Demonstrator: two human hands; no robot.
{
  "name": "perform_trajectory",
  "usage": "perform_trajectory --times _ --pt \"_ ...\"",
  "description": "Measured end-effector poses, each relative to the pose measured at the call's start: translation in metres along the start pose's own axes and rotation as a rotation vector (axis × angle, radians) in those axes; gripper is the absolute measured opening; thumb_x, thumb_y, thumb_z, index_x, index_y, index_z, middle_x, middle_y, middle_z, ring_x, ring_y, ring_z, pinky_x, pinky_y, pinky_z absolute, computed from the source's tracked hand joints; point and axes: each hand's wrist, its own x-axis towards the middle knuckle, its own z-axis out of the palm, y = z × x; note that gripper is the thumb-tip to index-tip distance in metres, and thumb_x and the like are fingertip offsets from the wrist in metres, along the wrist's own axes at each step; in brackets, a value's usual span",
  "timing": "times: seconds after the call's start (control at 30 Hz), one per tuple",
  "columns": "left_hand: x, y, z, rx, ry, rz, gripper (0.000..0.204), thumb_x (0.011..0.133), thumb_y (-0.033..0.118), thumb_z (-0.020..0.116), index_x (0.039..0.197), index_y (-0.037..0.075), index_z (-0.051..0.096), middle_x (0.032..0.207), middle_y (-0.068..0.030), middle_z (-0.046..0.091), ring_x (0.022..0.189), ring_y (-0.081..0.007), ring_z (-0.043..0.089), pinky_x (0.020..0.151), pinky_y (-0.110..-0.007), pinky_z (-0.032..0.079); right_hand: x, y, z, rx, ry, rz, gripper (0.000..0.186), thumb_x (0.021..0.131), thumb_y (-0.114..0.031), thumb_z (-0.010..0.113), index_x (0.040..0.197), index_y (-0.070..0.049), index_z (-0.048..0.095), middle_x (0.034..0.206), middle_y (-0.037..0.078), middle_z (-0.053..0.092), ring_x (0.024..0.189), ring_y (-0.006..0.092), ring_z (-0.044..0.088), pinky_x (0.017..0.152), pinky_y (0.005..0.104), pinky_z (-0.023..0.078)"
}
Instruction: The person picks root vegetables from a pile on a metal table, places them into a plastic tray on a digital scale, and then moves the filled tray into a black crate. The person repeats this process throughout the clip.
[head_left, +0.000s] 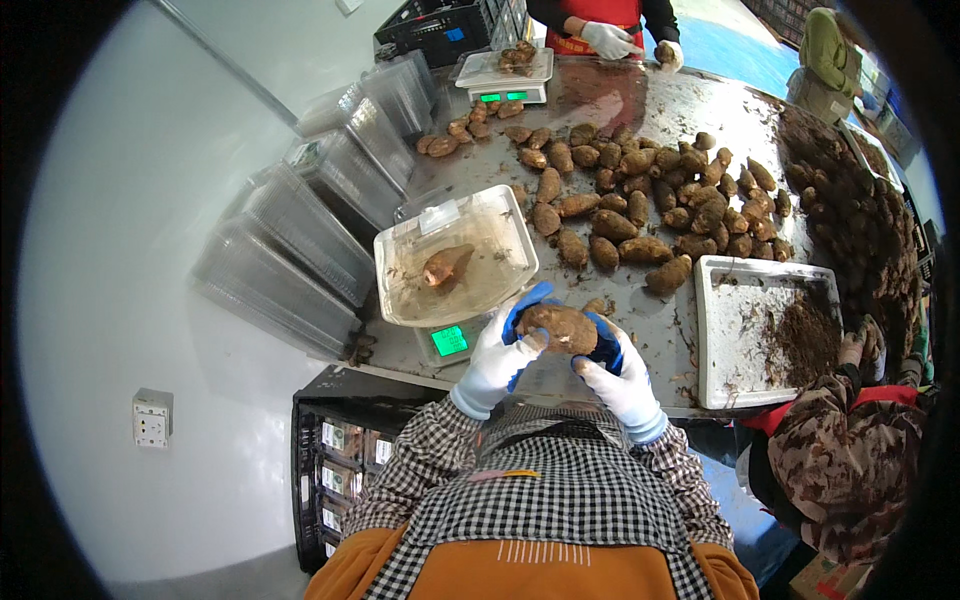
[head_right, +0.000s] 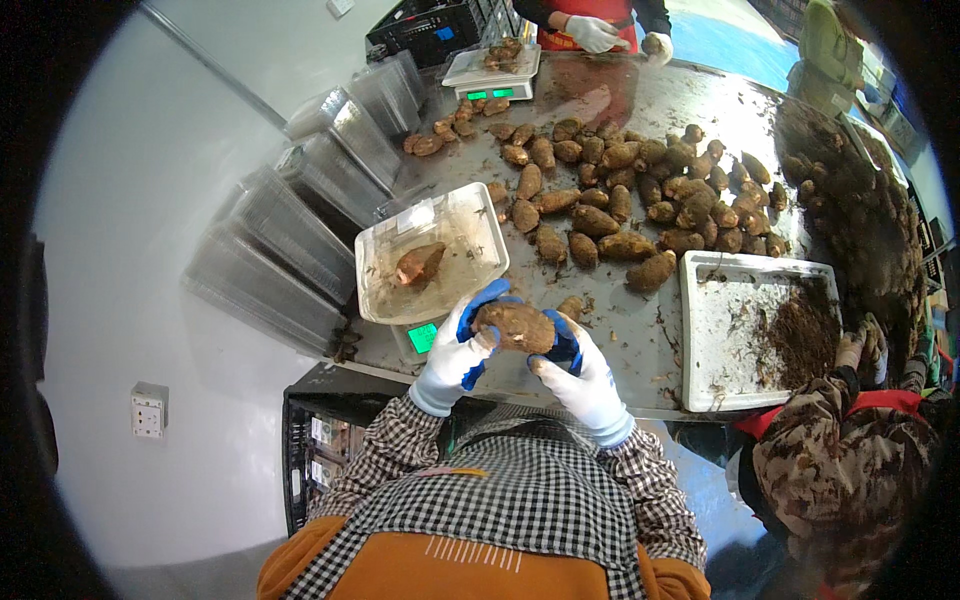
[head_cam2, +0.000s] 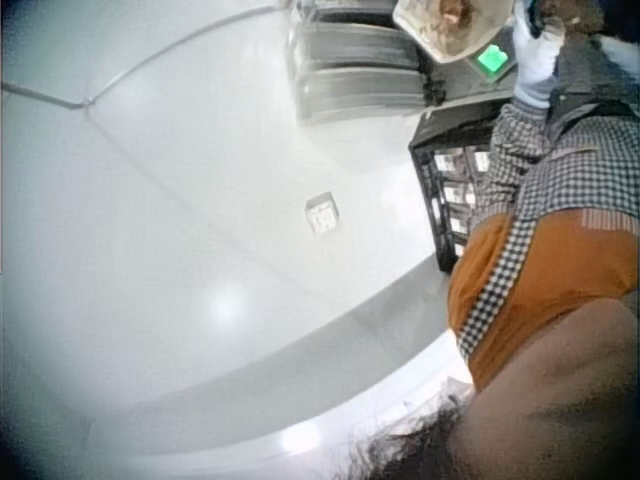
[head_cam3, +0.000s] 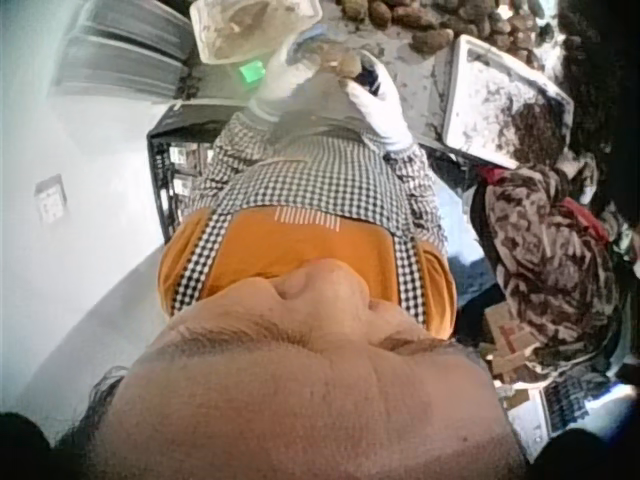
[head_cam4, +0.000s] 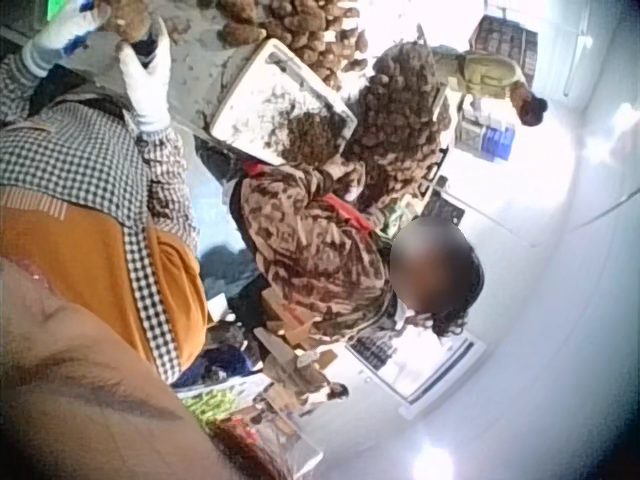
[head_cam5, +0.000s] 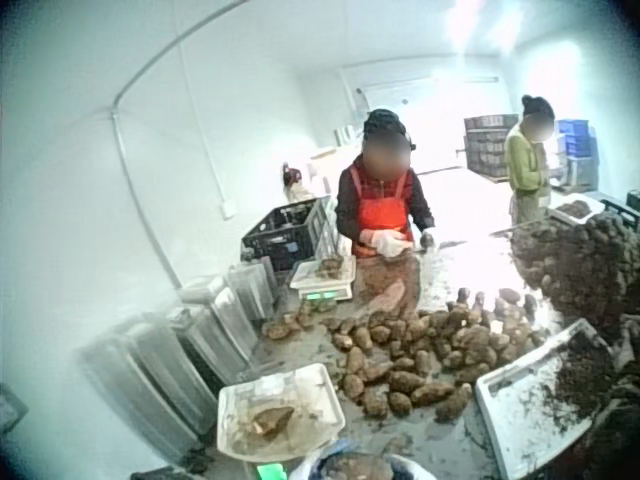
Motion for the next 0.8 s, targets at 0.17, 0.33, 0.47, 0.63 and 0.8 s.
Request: perform_trajectory --times 0.17,0.33,0.47,0.63,0.8 --pt "-0.004 0.012 0.005 0.093 -0.077 0.076 0.081 0.081 0.007 0.077 0.147 -0.002 0.031 0.143 -0.0147 0.047 0.131 -0.0241 0.047 0.11 -0.038 0.037 0.005 0.003 -0.005 0.099 -0.02 0.039 0.061 0.09 -0.012 0.069 0.143 0.0 0.041 0.126 0.005 0.057 0.11 0.0129 0.055 0.097 0.0294 0.046" --pt "-0.005 0.014 -0.003 0.588 -0.158 0.215 0.108 0.07 0.008 0.084 0.154 0.004 0.017 0.151 -0.0196 0.036 0.137 -0.0286 0.042 0.11 -0.039 0.037 0.01 0.0 -0.004 0.463 -0.072 0.112 0.065 0.089 -0.022 0.071 0.143 0.0 0.042 0.127 0.01 0.056 0.112 0.018 0.056 0.096 0.0301 0.047" --pt "-0.006 0.024 -0.002 0.838 -0.192 0.325 0.108 0.071 0.021 0.086 0.154 0.002 0.019 0.153 -0.0217 0.032 0.139 -0.0345 0.038 0.114 -0.042 0.031 0.015 0.005 -0.008 0.438 -0.076 0.15 0.062 0.087 -0.025 0.073 0.137 0.001 0.047 0.127 0.01 0.057 0.114 0.0188 0.056 0.095 0.0304 0.047" --pt "-0.002 0.035 0.0 0.934 -0.186 0.225 0.087 0.073 0.019 0.082 0.145 0.001 0.036 0.141 -0.0203 0.047 0.131 -0.0343 0.046 0.111 -0.041 0.035 0.017 0.012 -0.002 0.394 -0.075 0.048 0.059 0.089 -0.014 0.069 0.14 0.001 0.044 0.131 0.011 0.055 0.117 0.0202 0.055 0.097 0.0329 0.047" --pt "0.013 0.051 -0.026 1.084 0.22 0.339 0.072 0.074 0.013 0.077 0.137 0.002 0.047 0.13 -0.0184 0.055 0.124 -0.0316 0.053 0.104 -0.042 0.043 0.02 -0.001 0.003 0.313 -0.043 0.076 0.044 0.096 -0.006 0.058 0.138 0.0 0.047 0.125 0.01 0.058 0.107 0.02 0.061 0.093 0.0342 0.051"
